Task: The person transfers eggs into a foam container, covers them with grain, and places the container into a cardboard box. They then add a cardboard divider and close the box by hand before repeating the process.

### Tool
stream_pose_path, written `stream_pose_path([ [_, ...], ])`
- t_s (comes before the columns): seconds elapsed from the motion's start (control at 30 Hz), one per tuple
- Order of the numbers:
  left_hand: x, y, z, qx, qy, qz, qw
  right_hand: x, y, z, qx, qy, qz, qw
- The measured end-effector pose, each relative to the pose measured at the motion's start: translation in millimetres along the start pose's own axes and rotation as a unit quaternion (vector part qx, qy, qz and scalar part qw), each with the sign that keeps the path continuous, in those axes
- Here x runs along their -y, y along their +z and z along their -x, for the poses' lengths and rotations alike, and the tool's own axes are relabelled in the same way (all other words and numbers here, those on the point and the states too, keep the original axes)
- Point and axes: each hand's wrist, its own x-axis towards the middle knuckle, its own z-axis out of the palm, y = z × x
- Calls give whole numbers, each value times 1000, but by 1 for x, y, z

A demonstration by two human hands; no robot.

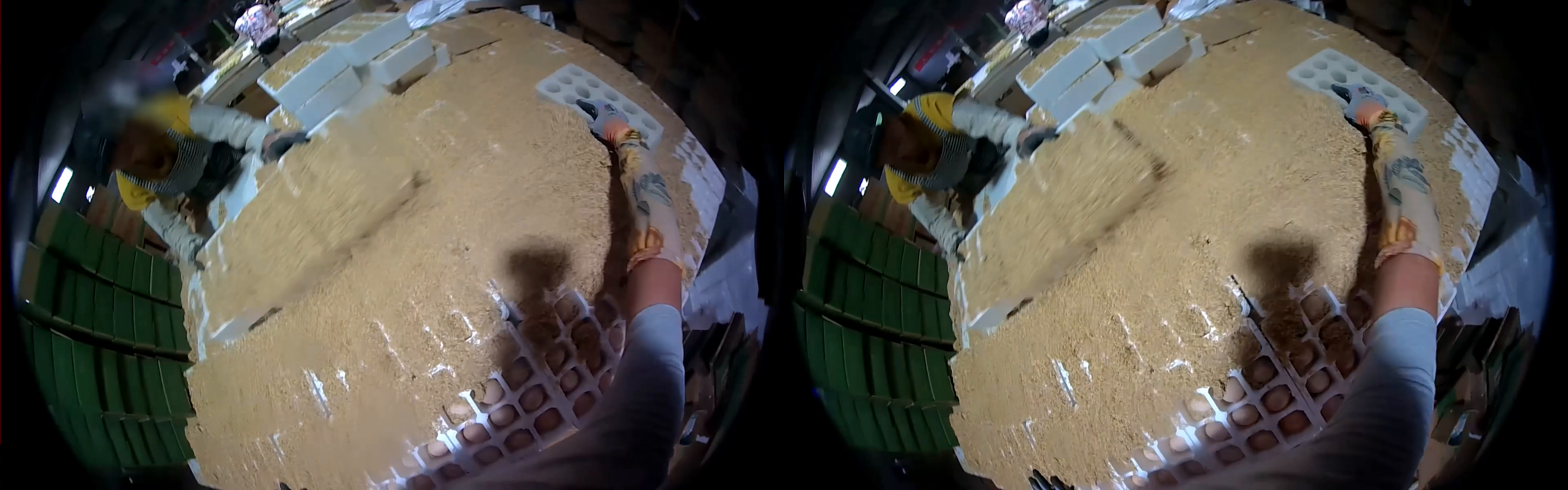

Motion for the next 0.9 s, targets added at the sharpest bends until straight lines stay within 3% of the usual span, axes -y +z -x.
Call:
stream_pose_path([
  [0.07,-3,-5,-3,4,12,-16,1000,12,9,0,1,-84,-67,994],
  [0.1,-10,-12,-8,16,-68,47,996,14,37,-6,22,-82,-194,977],
  [0.13,-19,-23,-13,29,-149,108,983,24,30,6,31,-93,-188,977],
  [0.2,-41,-50,-29,51,-232,135,962,44,10,57,9,-255,-145,956],
  [0.27,-44,-62,-36,59,-231,170,956,37,8,102,-21,-197,-212,957],
  [0.33,-48,-64,-39,52,-233,166,957,35,14,140,-12,-216,-297,930],
  [0.4,-46,-57,-37,42,-236,160,958,61,-6,183,54,-221,-315,921],
  [0.47,-48,-58,-38,44,-248,155,955,97,-6,217,-16,-310,-183,933],
  [0.53,-50,-64,-40,41,-253,149,955,143,-1,261,-31,-331,-192,924],
  [0.63,-53,-73,-46,42,-283,167,943,211,-33,332,20,-350,-142,925],
  [0.67,-52,-63,-41,24,-284,141,948,230,-41,358,30,-382,-116,916],
  [0.8,-46,-69,-38,-13,-288,243,926,305,-75,458,64,-497,-89,861],
  [0.9,-49,-93,-30,-114,-313,354,874,340,-90,509,93,-600,-194,771],
])
